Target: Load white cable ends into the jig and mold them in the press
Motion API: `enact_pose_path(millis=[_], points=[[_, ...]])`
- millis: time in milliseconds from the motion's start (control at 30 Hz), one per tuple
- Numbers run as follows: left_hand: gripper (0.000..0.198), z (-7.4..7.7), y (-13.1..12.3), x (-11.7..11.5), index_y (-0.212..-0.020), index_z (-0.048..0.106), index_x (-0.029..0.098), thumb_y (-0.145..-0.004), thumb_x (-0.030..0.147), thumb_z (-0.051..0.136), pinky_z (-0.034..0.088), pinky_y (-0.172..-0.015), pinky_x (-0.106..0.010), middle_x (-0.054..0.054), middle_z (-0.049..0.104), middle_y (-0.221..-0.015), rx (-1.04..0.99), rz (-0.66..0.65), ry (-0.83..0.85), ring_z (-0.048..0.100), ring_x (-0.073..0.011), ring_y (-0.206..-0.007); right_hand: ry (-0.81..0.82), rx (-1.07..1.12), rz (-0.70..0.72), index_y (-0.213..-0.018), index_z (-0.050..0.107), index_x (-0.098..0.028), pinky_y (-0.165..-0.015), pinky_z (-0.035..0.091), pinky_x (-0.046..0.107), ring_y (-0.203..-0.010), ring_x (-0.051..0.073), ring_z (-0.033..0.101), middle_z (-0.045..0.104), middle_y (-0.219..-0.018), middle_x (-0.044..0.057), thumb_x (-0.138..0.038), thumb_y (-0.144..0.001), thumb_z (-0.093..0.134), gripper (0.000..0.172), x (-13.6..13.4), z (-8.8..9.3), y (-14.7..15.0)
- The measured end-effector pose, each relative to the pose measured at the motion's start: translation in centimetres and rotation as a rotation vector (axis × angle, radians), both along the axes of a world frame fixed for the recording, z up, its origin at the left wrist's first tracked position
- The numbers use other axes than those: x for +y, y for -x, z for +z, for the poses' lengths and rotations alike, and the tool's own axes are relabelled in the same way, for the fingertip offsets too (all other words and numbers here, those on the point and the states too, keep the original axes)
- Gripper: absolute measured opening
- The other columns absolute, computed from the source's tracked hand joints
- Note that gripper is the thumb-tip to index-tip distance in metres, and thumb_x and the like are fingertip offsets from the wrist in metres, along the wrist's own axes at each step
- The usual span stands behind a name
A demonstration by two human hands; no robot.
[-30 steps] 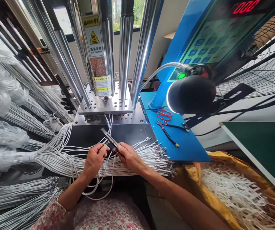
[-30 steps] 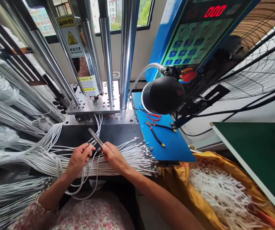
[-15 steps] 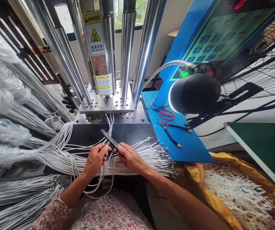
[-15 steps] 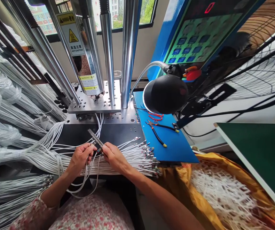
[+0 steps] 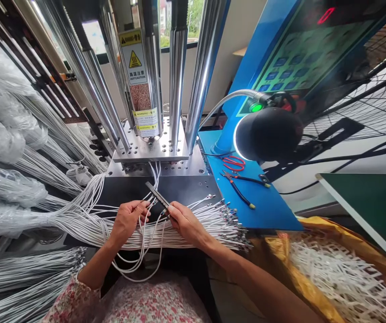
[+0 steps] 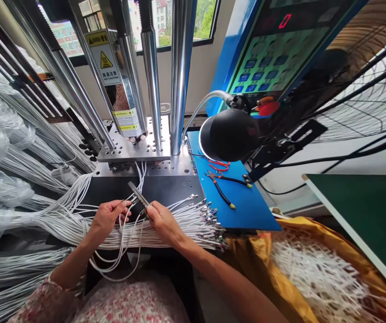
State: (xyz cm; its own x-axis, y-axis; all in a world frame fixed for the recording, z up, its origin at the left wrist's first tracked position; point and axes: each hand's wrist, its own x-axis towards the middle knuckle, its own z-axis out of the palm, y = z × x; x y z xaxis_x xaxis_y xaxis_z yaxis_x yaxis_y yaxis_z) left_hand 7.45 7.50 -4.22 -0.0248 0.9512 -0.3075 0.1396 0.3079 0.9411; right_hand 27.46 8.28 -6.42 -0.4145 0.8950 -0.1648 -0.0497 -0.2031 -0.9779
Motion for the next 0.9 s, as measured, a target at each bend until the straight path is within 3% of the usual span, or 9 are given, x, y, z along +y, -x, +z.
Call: enact_pose_path(millis=[133, 267, 600, 800, 900], points=[[0.040, 0.1, 0.0, -0.3, -0.094, 0.072, 0.013, -0.086, 0.050, 0.059, 0.037, -0.045, -0.017, 0.001, 0.050, -0.070, -0.090, 0.008, -0.022, 0.042, -0.0074, -0.054, 0.094, 0.074, 0.009, -0.074, 0.038, -0.021, -0.043, 0.019, 0.022, -0.046, 0.007, 0.024, 0.029, -0.057, -0.008, -0.049, -0.092, 0.045, 0.034, -0.2, 0.1, -0.1], [0.042, 0.0, -1.0, -0.6, -0.084, 0.071, 0.012, -0.084, 0.052, 0.060, 0.034, -0.044, -0.016, 0.003, 0.042, -0.063, -0.125, 0.009, 0.016, 0.037, -0.0068, -0.052, 0.056, 0.029, 0.069, -0.074, 0.041, -0.020, -0.044, 0.019, 0.022, -0.047, 0.007, 0.026, 0.030, -0.058, -0.007, -0.047, -0.093, 0.045, 0.033, -0.4, 0.4, -0.3], [0.039, -0.5, -1.4, -0.4, -0.075, 0.066, 0.013, -0.085, 0.051, 0.060, 0.033, -0.046, -0.017, 0.004, 0.044, -0.061, -0.097, 0.039, -0.021, 0.038, -0.0070, -0.051, -0.050, -0.053, 0.102, -0.075, 0.040, -0.020, -0.050, 0.025, 0.023, -0.052, 0.009, 0.031, 0.033, -0.060, -0.007, -0.044, -0.096, 0.039, 0.032, -0.2, 0.0, -0.1], [0.042, 0.5, -1.0, -0.1, -0.072, 0.066, 0.014, -0.088, 0.051, 0.054, 0.027, -0.043, -0.019, 0.005, 0.039, -0.051, 0.060, -0.067, -0.097, 0.031, -0.0074, -0.045, -0.358, -0.331, 0.142, -0.079, 0.041, -0.020, -0.059, 0.026, 0.027, -0.061, 0.012, 0.037, 0.042, -0.067, -0.004, -0.040, -0.099, 0.033, 0.029, -0.5, 1.2, -0.8], [0.044, 0.6, -0.4, 0.6, -0.068, 0.065, 0.015, -0.088, 0.052, 0.053, 0.033, -0.045, -0.021, 0.002, 0.049, -0.054, 0.112, -0.193, -0.071, 0.041, -0.0089, -0.046, -0.302, -0.327, 0.130, -0.078, 0.041, -0.021, -0.058, 0.027, 0.026, -0.060, 0.012, 0.037, 0.042, -0.065, -0.004, -0.041, -0.099, 0.031, 0.031, -0.5, 1.1, -1.1]])
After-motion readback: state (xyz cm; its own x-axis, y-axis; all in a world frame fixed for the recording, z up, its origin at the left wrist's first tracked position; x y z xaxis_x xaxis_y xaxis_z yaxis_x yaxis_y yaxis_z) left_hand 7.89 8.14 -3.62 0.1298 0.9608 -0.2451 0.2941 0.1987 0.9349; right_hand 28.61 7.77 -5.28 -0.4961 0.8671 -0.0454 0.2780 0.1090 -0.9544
